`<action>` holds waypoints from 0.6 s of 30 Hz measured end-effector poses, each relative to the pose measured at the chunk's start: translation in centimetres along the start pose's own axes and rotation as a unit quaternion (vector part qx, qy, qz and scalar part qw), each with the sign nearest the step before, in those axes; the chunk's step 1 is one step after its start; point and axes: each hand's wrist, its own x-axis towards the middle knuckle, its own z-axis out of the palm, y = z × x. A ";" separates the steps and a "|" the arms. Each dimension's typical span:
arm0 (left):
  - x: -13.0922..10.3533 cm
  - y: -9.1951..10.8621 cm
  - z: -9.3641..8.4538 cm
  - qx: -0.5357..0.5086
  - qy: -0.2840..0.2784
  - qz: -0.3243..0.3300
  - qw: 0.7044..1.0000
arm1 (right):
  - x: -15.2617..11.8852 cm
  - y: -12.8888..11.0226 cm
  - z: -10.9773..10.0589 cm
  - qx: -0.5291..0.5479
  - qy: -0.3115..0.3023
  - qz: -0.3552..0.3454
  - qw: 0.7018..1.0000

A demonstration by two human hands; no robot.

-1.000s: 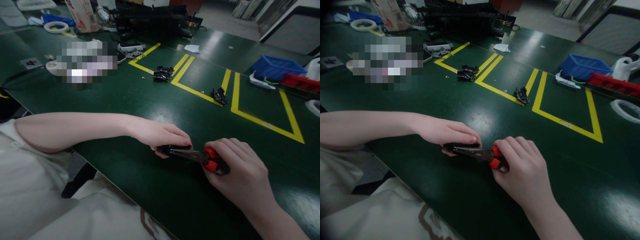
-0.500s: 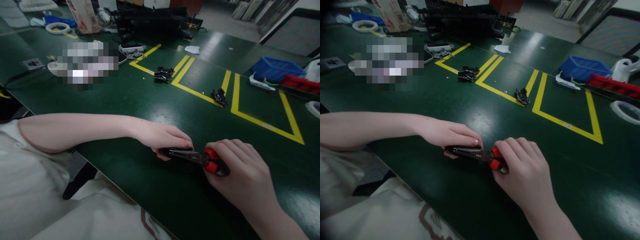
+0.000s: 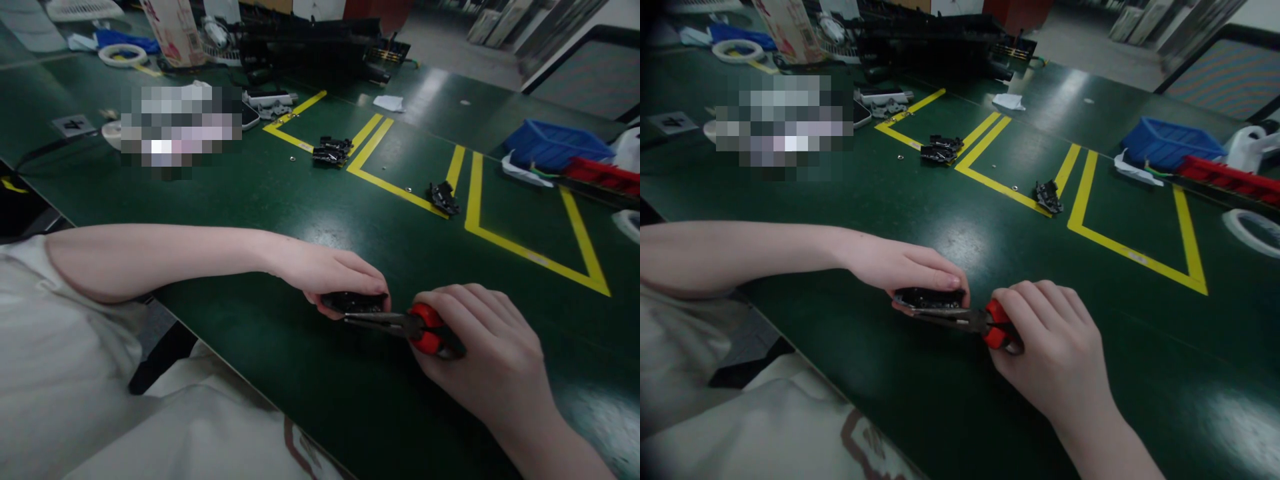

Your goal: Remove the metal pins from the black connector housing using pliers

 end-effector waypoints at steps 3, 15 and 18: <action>0.0 0.0 0.0 -0.008 -0.002 -0.005 1.000 | -0.1 0.0 0.1 0.001 0.001 0.010 1.000; -0.4 0.1 0.4 -0.008 0.004 0.012 1.000 | 0.0 -0.3 0.1 0.011 0.004 0.036 0.999; -0.5 0.0 0.5 -0.017 0.015 0.014 1.000 | 0.2 -0.5 0.2 0.013 0.001 0.038 0.999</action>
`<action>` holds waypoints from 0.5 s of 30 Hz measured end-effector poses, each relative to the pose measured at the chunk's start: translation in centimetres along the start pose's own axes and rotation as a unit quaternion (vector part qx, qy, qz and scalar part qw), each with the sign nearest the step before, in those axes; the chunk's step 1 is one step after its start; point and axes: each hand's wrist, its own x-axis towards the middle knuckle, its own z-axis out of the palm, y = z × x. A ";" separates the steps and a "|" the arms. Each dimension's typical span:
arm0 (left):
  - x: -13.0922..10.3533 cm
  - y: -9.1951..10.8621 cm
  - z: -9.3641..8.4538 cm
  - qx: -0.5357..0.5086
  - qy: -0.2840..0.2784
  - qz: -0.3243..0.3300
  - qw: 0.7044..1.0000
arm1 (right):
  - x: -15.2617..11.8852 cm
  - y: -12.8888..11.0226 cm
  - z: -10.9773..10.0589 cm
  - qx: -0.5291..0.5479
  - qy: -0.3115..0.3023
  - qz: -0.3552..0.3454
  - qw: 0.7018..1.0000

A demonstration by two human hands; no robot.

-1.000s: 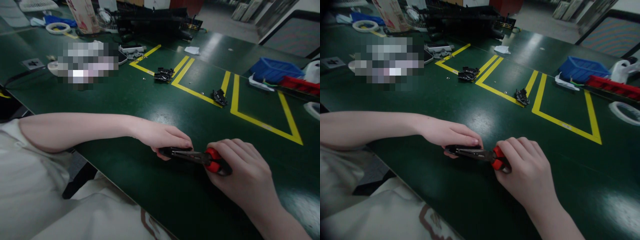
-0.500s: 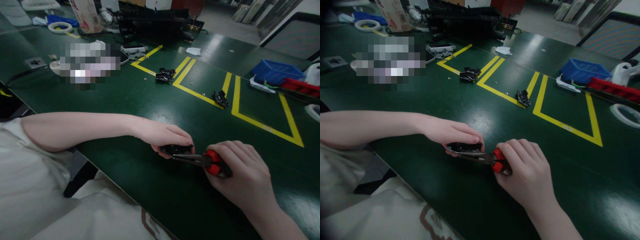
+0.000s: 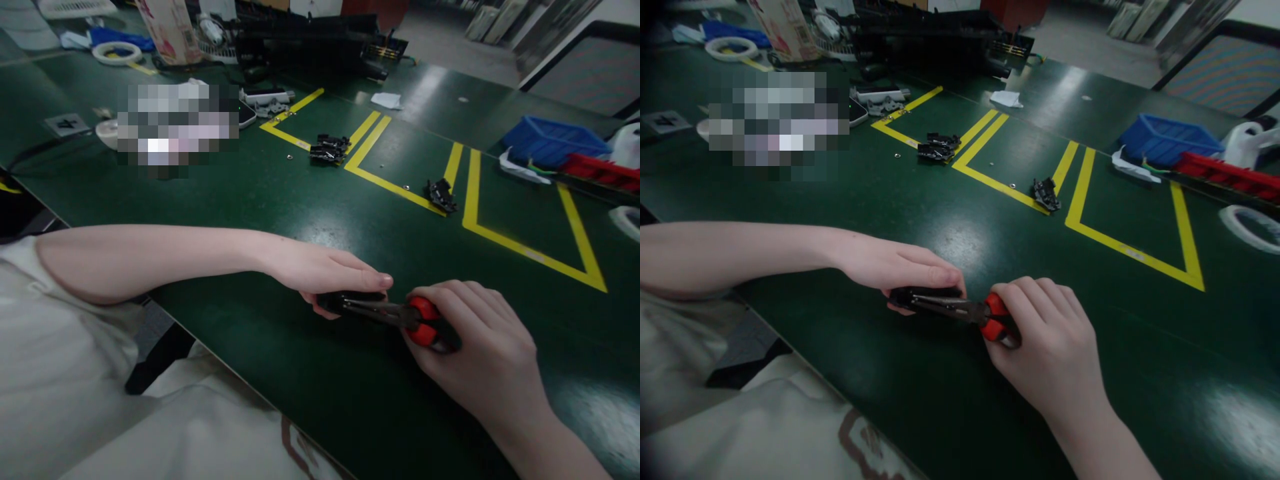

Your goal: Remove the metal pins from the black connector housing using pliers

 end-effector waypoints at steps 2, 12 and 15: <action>0.0 0.0 0.1 -0.004 0.003 0.002 1.000 | 0.1 -0.1 0.1 0.002 0.000 0.001 1.000; -0.1 -0.2 -0.1 -0.014 0.002 0.009 1.000 | 0.2 -0.4 0.3 0.035 0.004 -0.018 0.999; 0.0 -0.3 -0.1 -0.012 -0.004 0.012 1.000 | 0.3 -0.2 0.2 0.045 0.012 -0.025 0.999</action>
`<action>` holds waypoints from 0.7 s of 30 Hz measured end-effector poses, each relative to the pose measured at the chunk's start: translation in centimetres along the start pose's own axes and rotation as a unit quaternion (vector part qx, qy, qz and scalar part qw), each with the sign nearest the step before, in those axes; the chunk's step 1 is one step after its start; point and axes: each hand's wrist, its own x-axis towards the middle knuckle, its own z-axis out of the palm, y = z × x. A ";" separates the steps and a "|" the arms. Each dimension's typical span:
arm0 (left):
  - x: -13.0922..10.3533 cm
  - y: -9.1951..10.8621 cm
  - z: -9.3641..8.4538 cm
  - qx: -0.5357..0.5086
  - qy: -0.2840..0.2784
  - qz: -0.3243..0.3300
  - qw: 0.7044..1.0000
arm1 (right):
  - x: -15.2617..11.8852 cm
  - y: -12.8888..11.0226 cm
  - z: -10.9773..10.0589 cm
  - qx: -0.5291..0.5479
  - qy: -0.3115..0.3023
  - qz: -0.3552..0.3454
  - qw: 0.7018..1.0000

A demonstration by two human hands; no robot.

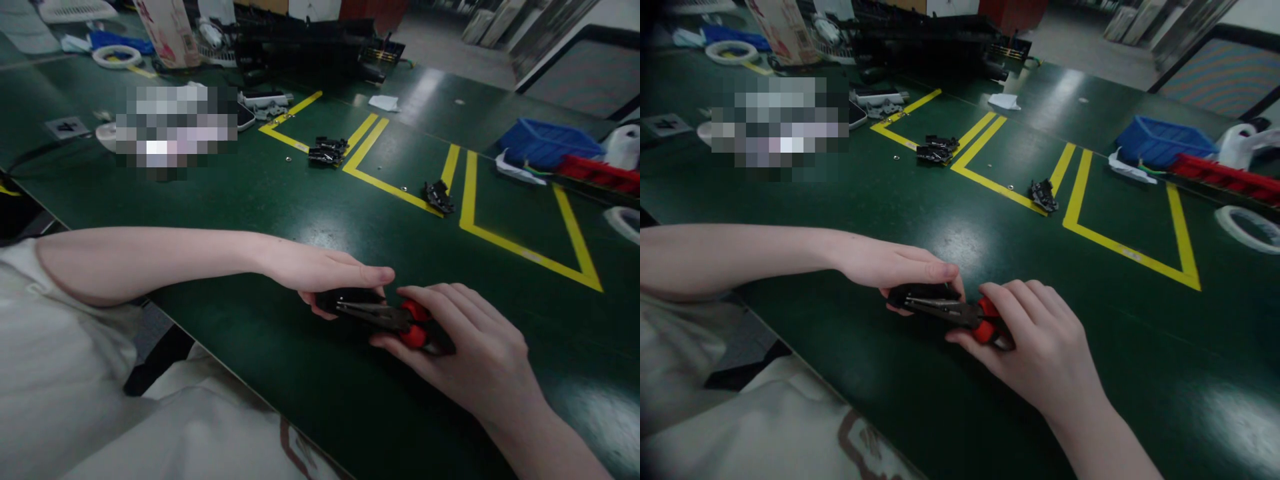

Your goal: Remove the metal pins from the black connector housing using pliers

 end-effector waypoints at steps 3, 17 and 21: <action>-0.1 0.0 0.2 0.011 0.013 0.024 1.000 | 0.0 0.2 -0.1 0.009 0.004 0.001 1.000; 0.1 -0.8 -0.1 0.179 0.110 0.170 0.963 | 0.0 0.8 -0.4 -0.009 -0.009 0.024 1.000; 0.3 -0.9 0.1 0.214 0.124 0.195 0.949 | -0.2 0.9 -0.4 -0.017 -0.005 0.025 1.000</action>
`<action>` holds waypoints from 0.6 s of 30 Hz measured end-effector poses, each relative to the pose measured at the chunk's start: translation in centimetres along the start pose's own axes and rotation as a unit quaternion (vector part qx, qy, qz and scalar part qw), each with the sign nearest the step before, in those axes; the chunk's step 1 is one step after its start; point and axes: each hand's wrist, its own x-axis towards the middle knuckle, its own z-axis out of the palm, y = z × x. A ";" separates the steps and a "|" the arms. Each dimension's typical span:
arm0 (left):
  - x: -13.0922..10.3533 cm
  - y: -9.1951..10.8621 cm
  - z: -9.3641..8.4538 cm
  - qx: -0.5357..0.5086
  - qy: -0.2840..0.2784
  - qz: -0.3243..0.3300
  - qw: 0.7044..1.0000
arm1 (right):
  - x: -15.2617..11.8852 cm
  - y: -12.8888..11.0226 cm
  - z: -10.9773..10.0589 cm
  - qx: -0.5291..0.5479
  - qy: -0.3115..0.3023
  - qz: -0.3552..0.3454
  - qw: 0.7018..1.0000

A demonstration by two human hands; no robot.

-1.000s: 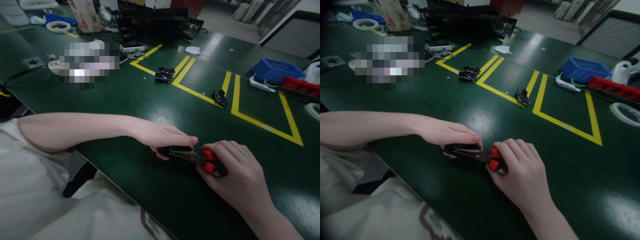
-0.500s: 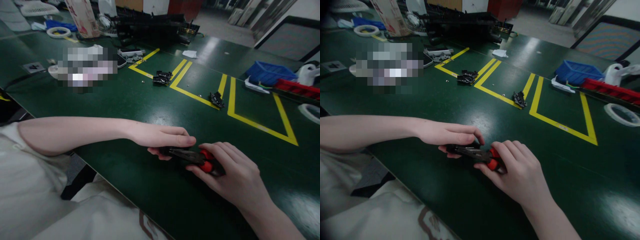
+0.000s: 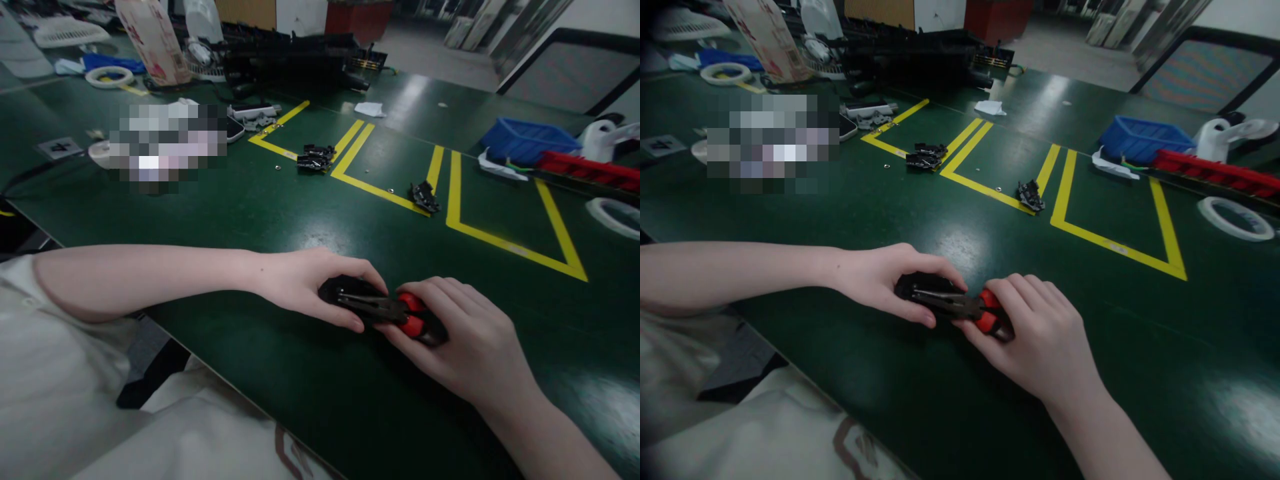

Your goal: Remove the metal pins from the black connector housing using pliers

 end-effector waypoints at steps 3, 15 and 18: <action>0.0 -0.1 0.0 0.022 0.003 0.010 1.000 | -0.1 0.0 0.1 0.007 -0.004 0.006 1.000; 0.0 -0.2 0.1 0.071 0.019 0.014 0.997 | -0.6 -0.1 0.2 0.026 0.019 0.022 0.999; 0.0 -0.3 0.1 0.086 0.010 0.006 0.996 | -0.6 0.2 0.0 0.014 0.033 0.004 0.999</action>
